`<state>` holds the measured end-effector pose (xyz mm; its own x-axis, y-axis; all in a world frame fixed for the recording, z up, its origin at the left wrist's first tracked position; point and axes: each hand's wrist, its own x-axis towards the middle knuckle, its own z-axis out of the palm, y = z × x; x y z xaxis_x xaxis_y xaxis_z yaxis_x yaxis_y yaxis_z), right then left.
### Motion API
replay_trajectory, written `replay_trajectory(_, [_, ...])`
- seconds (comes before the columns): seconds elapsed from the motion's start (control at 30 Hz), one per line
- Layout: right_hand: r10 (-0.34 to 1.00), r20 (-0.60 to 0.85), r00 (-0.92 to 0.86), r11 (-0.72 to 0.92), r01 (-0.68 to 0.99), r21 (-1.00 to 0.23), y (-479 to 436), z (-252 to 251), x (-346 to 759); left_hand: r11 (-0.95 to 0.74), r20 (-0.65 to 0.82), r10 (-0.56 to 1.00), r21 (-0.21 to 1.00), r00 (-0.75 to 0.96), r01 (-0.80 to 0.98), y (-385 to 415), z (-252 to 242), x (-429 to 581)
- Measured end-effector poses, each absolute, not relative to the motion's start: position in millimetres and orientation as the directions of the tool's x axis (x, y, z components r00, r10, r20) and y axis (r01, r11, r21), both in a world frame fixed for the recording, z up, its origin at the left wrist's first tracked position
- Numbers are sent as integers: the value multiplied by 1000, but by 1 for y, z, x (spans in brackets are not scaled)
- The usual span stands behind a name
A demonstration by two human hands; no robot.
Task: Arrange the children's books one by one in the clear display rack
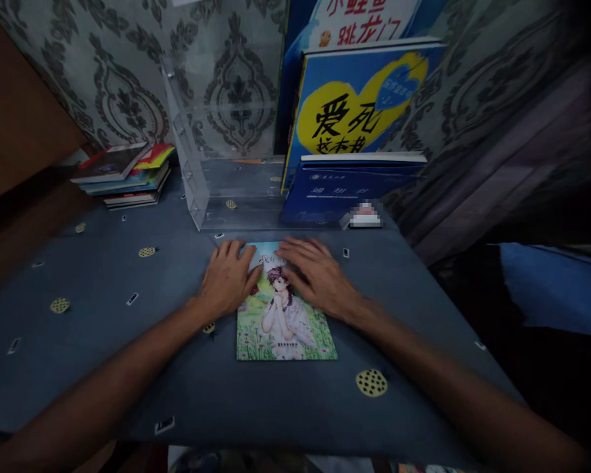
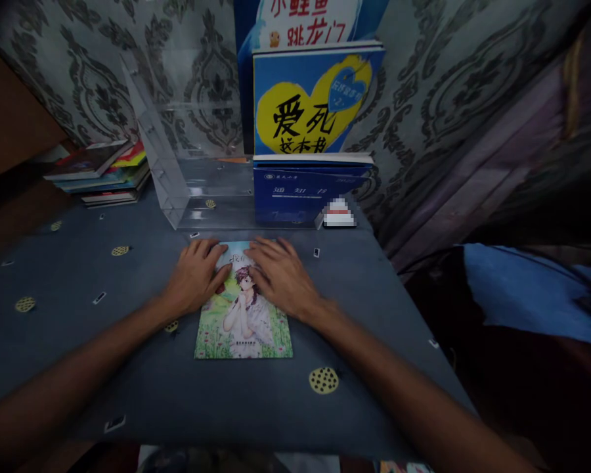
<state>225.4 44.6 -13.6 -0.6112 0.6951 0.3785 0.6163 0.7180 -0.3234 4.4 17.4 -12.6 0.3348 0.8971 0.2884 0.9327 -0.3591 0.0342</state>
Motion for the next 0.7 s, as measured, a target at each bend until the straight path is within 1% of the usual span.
replay_trajectory(0.1, [667, 317, -674, 744, 578, -337, 43, -14, 219, -359, 298, 895, 36, 332, 933, 17, -14, 4])
replay_trajectory(0.17, [696, 308, -649, 718, 616, -324, 47, -18, 224, -357, 297, 896, 41, 330, 933, 16, -13, 4])
replay_trajectory(0.3, [762, 342, -550, 644, 705, -299, 58, -28, 243, -357, 288, 901, 64, 325, 932, 16, -13, 4])
replay_trajectory(0.47, [768, 326, -551, 639, 693, -335, 62, -30, 251, -363, 297, 898, 82, 325, 928, 17, -15, 2])
replay_trajectory(0.57, [776, 273, -569, 630, 682, -370, 60, -26, 252, -370, 297, 896, 89, 330, 925, 17, -15, 1])
replay_trajectory(0.7, [753, 162, -638, 636, 642, -427, 55, -20, 260, -368, 284, 899, 78, 334, 926, 17, -14, 1])
